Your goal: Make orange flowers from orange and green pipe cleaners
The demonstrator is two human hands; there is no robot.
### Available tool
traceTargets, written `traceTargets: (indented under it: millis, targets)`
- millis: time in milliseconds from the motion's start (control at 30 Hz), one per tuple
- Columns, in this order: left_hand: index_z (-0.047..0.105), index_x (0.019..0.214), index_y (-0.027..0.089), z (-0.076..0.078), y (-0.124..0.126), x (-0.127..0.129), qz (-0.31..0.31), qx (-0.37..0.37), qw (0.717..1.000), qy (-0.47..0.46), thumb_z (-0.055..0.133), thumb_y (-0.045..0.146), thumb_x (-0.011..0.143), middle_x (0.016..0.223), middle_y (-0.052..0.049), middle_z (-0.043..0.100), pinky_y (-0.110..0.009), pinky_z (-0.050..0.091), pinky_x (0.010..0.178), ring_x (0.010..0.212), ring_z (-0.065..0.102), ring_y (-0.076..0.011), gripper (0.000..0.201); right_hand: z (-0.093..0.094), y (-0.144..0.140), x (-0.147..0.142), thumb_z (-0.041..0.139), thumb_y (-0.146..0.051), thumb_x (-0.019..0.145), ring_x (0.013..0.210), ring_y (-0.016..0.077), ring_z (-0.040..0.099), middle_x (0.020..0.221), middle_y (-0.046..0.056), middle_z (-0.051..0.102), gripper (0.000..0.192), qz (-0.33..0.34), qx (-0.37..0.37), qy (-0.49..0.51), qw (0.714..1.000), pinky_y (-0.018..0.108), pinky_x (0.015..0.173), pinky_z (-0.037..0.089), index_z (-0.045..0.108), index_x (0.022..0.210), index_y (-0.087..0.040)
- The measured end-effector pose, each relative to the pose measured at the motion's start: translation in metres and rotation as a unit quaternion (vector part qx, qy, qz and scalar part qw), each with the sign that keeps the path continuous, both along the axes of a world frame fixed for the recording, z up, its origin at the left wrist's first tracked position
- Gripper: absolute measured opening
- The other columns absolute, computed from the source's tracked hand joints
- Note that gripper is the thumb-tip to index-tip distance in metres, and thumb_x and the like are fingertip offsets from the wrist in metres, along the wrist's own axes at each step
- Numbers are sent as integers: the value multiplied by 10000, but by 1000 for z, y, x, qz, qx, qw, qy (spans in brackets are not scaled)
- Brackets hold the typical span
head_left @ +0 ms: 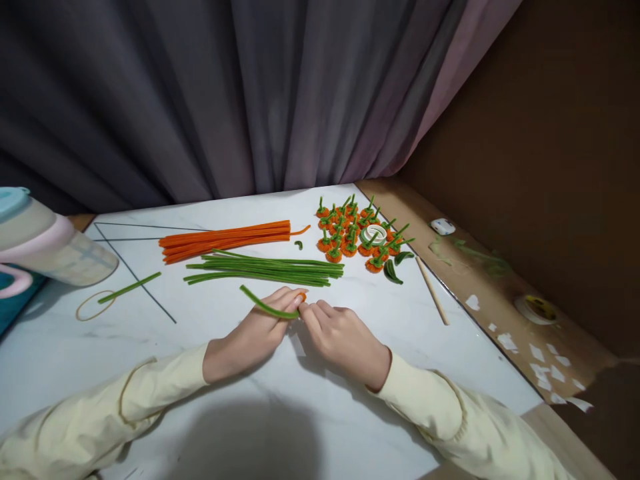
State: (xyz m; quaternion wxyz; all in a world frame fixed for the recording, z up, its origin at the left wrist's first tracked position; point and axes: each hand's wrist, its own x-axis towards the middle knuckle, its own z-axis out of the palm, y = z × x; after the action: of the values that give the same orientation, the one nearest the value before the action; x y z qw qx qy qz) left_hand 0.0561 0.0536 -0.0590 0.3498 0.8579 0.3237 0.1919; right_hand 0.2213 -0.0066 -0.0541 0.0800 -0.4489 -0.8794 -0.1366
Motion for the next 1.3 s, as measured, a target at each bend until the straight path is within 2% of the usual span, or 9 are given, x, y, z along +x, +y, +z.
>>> traceTargets:
  millis: [300, 533, 633, 833, 967, 1033, 1067, 1200, 1300]
  targets:
    - [495, 735, 187, 4, 1, 4, -25, 84, 996, -18, 265, 129, 895, 745, -38, 565, -278, 494, 678, 697, 543, -167, 286, -15, 7, 8, 360, -127, 929, 549, 135, 513, 683, 10, 578, 93, -6, -141, 231, 963, 237, 478, 298, 417, 881, -182]
    - [520, 934, 167, -8, -5, 2, -34, 129, 989, -65, 291, 69, 907, 914, -68, 584, -294, 506, 797, 893, 566, -179, 250, -10, 6, 5, 336, -181, 934, 502, 122, 492, 612, -13, 537, 160, -28, -232, 401, 886, 227, 508, 349, 425, 802, -197]
    - [475, 1172, 160, -15, -7, 0, -34, 150, 985, -83, 316, 54, 905, 1102, -106, 560, -346, 472, 935, 1089, 521, -202, 329, -6, 7, 1, 367, -268, 942, 419, 91, 482, 552, -39, 511, 246, -59, -322, 500, 802, 208, 477, 381, 445, 721, -193]
    - [331, 1381, 174, -23, -9, -2, -45, 135, 985, -94, 313, 32, 894, 1196, -140, 526, -375, 454, 977, 1140, 501, -220, 508, -3, 7, -7, 480, -441, 882, 301, 72, 427, 441, -69, 480, 346, -91, -473, 681, 552, 184, 336, 374, 457, 655, -181]
    - [323, 1401, 155, -20, -8, 0, -35, 101, 989, -101, 313, 123, 937, 1225, -147, 533, -373, 444, 980, 1151, 501, -225, 465, -2, 11, -6, 581, -443, 814, 327, 62, 422, 508, -47, 533, 333, -83, -504, 720, 471, 183, 316, 396, 482, 655, -167]
    - [380, 1375, 155, -13, -6, 1, -6, 35, 995, -93, 324, 215, 960, 1252, -134, 532, -358, 427, 996, 1159, 502, -218, 423, -3, 13, -4, 557, -456, 829, 326, 64, 419, 531, -40, 542, 342, -80, -504, 708, 488, 192, 309, 397, 478, 660, -169]
    - [423, 1349, 160, -9, -5, 2, 11, -8, 996, -89, 335, 263, 963, 1268, -123, 531, -352, 415, 1007, 1169, 499, -217, 409, -4, 14, -2, 528, -459, 850, 318, 66, 414, 525, -43, 536, 340, -85, -488, 693, 524, 196, 310, 392, 481, 676, -171]
    - [573, 1203, 184, 5, 1, 4, 68, -193, 973, -104, 407, 377, 933, 1195, -81, 607, -371, 393, 1016, 1170, 501, -234, 371, -8, 15, 10, 467, -331, 915, 526, 130, 561, 683, 17, 616, 181, -117, -211, 579, 779, 261, 507, 492, 544, 872, -173]
    - [641, 1033, 177, 9, 7, 5, 78, -276, 948, -140, 465, 371, 898, 1092, -79, 653, -378, 381, 1004, 1111, 528, -240, 295, -6, 17, 21, 460, -162, 904, 1030, 232, 554, 1096, 132, 615, 187, -33, 22, 434, 900, 399, 855, 472, 541, 1073, -164]
